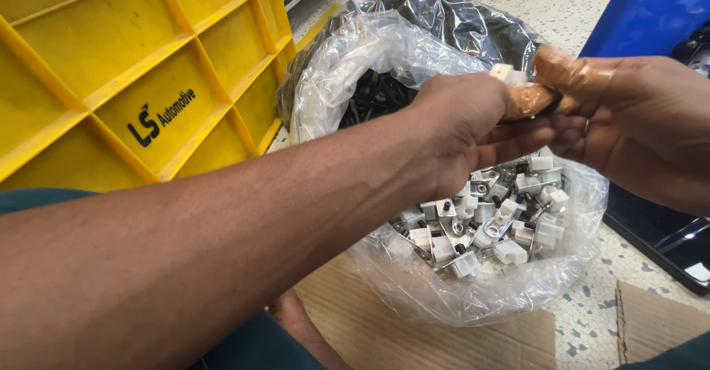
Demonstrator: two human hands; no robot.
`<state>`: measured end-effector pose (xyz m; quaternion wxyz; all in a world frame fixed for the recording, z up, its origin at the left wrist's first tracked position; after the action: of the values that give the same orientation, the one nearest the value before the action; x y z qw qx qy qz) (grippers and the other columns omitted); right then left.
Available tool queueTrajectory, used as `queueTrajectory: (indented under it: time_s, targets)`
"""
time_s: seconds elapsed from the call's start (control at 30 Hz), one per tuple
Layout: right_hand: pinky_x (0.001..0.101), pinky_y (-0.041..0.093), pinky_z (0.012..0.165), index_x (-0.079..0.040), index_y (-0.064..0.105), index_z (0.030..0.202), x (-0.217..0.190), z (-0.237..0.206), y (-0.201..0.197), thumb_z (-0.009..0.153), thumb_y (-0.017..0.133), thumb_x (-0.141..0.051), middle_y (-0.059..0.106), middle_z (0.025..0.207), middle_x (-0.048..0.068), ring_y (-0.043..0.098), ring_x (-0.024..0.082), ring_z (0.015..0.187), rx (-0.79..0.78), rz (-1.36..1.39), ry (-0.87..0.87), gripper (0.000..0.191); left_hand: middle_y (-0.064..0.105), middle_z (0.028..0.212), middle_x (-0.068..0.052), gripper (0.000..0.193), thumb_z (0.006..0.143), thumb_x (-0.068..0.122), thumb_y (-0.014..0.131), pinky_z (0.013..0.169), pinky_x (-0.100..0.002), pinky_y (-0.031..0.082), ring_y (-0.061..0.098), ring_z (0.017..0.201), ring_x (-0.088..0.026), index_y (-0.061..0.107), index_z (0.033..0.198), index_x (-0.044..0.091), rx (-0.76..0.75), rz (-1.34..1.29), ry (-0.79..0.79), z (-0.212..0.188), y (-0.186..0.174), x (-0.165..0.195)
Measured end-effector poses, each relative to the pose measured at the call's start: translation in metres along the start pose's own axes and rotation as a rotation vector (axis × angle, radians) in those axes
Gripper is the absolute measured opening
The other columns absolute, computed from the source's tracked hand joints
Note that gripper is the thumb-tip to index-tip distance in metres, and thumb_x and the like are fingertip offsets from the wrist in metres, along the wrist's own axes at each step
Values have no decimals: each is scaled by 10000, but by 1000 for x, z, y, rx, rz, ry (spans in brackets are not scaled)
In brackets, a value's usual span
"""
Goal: The person picks small white plastic parts and black rubber/metal fittings from a bulk bag and presses them together by hand to assemble complete units, placing each finished assembly back into the bag. The person repeats this snap-fit assembly cycle continuously throughout the episode.
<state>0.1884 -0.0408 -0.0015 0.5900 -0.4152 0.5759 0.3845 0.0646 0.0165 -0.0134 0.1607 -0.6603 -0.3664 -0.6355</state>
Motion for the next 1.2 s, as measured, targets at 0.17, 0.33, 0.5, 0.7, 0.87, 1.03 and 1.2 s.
queueTrajectory:
  time_s: [0.17,0.33,0.5,0.7,0.87,1.03,1.2]
  targets:
    - [372,564,783,42,620,1320,-13,4,-16,1090,503,-103,698,1038,160,666,200,854,118,-310,-88,295,682,939,-202,249,964,29,519,664,-227,654,706,724,-179,605,1114,-150,-83,92,51,0,12,16]
    - [426,564,851,-3,603,1376,-18,2,-16,1118,459,-283,641,1089,200,677,225,913,139,-374,-53,407,679,950,-195,210,948,16,604,670,-223,653,708,733,-175,638,1082,-143,-157,78,8,-4,20,8]
    - [409,590,915,11,593,1326,-4,-2,0,1078,461,-282,684,1202,161,707,210,1072,3,-151,76,406,694,959,-196,203,963,21,594,659,-203,648,721,729,-163,657,1067,-142,-200,59,-8,-2,23,2]
    - [413,595,943,2,578,1407,-5,0,4,1094,446,-255,670,1281,175,688,238,1165,-62,-44,60,426,708,951,-200,241,969,36,580,659,-198,660,718,711,-140,641,1102,-155,-258,99,40,-3,24,10]
    - [428,600,921,14,520,1450,-9,-4,-5,1086,388,-120,663,1290,229,715,285,1144,89,-217,38,409,699,922,-172,295,946,47,578,629,-185,654,706,687,-121,624,1146,-165,-241,164,53,-9,27,12]
    - [431,622,883,70,542,1423,-19,-8,17,1133,339,-237,675,1277,253,733,281,1132,-81,-234,-17,469,666,981,-231,350,925,-2,580,618,-207,667,714,707,-170,549,1204,-212,-245,209,67,-9,31,15]
    - [449,611,930,76,536,1394,-15,-3,3,1060,342,-69,643,1273,254,716,338,1123,31,-221,-16,413,643,1057,-244,368,946,1,567,648,-227,671,722,740,-192,514,1272,-161,-208,192,108,-9,30,15]
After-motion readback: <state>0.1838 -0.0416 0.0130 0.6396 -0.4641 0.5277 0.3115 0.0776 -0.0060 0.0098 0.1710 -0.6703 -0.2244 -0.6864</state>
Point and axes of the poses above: each hand's wrist, its own z-axis towards the middle knuckle, its own y-axis out of the palm, x = y × z, the point moved 10 cm from there along z, towards the middle knuckle
